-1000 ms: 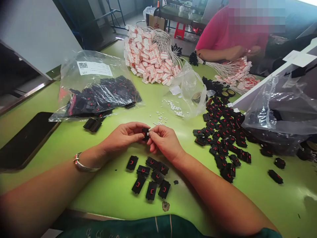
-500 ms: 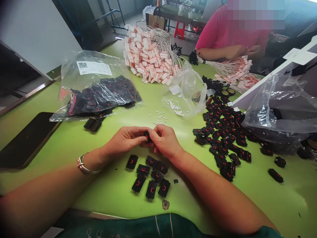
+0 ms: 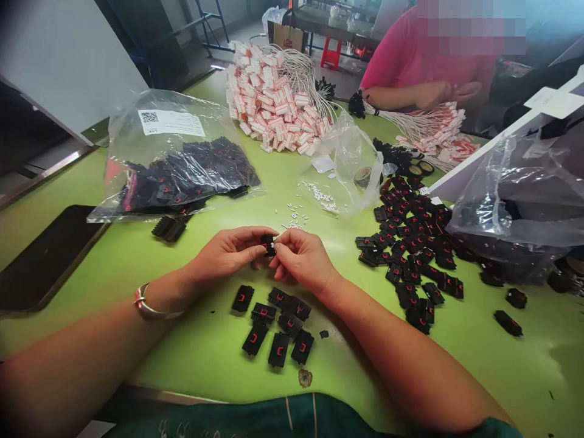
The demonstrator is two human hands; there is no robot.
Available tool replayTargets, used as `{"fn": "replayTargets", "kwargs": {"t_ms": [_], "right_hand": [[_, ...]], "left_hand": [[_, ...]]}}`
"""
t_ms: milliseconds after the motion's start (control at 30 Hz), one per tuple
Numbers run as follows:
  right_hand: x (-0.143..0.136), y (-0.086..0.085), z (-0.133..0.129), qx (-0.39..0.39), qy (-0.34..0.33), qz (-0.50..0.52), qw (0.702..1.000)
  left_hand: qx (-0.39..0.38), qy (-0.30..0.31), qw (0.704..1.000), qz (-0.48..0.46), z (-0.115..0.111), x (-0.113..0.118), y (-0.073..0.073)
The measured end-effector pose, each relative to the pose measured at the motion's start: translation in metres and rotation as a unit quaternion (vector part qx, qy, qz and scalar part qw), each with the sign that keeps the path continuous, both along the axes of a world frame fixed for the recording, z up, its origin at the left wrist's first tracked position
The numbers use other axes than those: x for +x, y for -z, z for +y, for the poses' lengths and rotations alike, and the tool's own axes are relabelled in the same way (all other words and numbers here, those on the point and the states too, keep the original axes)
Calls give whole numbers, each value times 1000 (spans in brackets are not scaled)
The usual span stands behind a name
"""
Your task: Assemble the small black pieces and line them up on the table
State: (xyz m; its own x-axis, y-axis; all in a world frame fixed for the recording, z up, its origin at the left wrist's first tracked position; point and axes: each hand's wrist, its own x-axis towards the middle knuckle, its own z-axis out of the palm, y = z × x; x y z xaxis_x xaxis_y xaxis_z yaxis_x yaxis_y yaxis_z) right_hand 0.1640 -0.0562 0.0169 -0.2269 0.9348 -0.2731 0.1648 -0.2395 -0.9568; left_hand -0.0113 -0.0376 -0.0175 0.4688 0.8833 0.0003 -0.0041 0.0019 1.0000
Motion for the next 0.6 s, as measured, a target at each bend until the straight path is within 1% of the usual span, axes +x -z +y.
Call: {"fn": "replayTargets", "kwargs": {"t_ms": [100, 200, 333, 433, 533, 600], "right_hand": [[1, 1, -1, 5, -3, -18, 1000], [2, 2, -1, 14, -16, -47, 999], [1, 2, -1, 28, -8, -85, 996], [1, 3, -1, 28, -2, -103, 994], [0, 3, -1, 44, -1, -121, 992], [0, 3, 0, 44, 1, -118, 992]], "left_hand": [[24, 12, 1000, 13, -2, 0, 0], [78, 6, 996, 53, -3, 1, 1], [183, -8, 975, 125, -4, 3, -2], [234, -5, 960, 157, -5, 5, -5], [234, -2, 960, 157, -5, 6, -6], [195, -2, 972, 131, -3, 4, -4]]}}
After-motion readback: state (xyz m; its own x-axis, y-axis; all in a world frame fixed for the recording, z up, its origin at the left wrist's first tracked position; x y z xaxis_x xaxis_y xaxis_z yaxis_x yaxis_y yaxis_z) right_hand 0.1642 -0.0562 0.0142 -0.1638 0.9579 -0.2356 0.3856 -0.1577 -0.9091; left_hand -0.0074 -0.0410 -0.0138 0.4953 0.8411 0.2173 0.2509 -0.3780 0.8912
